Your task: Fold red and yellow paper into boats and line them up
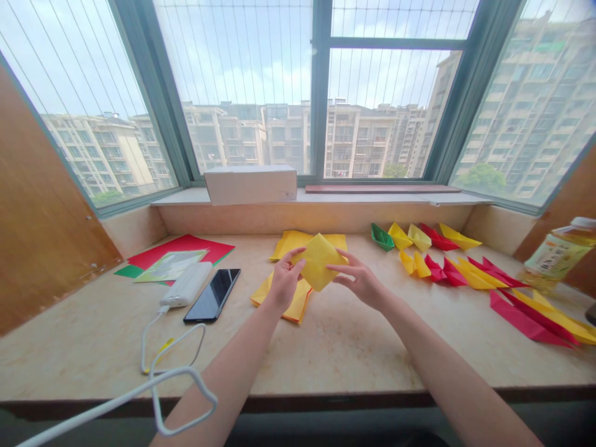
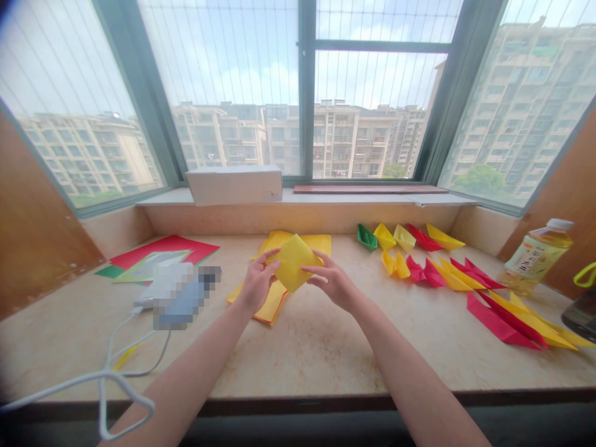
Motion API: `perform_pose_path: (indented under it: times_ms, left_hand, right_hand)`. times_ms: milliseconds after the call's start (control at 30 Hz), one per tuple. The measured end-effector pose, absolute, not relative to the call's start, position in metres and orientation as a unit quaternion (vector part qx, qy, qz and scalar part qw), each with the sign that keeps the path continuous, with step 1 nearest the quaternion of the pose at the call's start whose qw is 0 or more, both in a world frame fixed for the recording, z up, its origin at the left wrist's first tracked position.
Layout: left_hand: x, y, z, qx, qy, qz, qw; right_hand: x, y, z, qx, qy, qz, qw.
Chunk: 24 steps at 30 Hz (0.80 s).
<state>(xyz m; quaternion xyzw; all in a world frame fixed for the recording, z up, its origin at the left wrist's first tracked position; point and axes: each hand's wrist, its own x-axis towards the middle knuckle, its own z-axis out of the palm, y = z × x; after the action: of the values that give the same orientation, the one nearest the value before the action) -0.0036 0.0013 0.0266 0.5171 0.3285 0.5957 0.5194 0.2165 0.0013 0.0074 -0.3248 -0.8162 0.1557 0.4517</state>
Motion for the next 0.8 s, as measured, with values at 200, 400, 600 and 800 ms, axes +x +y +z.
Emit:
perform_pose_path:
  times_ms: [200,400,600,800]
  left_hand:
    - [-0.009,-0.001,0.030,0.660,0.388,0.557,0.321]
    - [-0.012,-0.002,0.020,0.727,0.327,0.505,0.330]
    - [-0.010,0.001,0.017,0.756,0.312,0.509,0.269]
    - [-0.009,0.002,0.015,0.719,0.326,0.525,0.317]
  right_hand:
    - [0.221,0.004,0.005,-0.336,-0.804,0.159,0.465]
    - [0.221,-0.001,0.017,-0.376,-0.744,0.138,0.534]
    - [0.215,0.000,0.016,-0.412,-0.676,0.153,0.591]
    - [0.204,0.004,0.010,-0.402,-0.580,0.249,0.663]
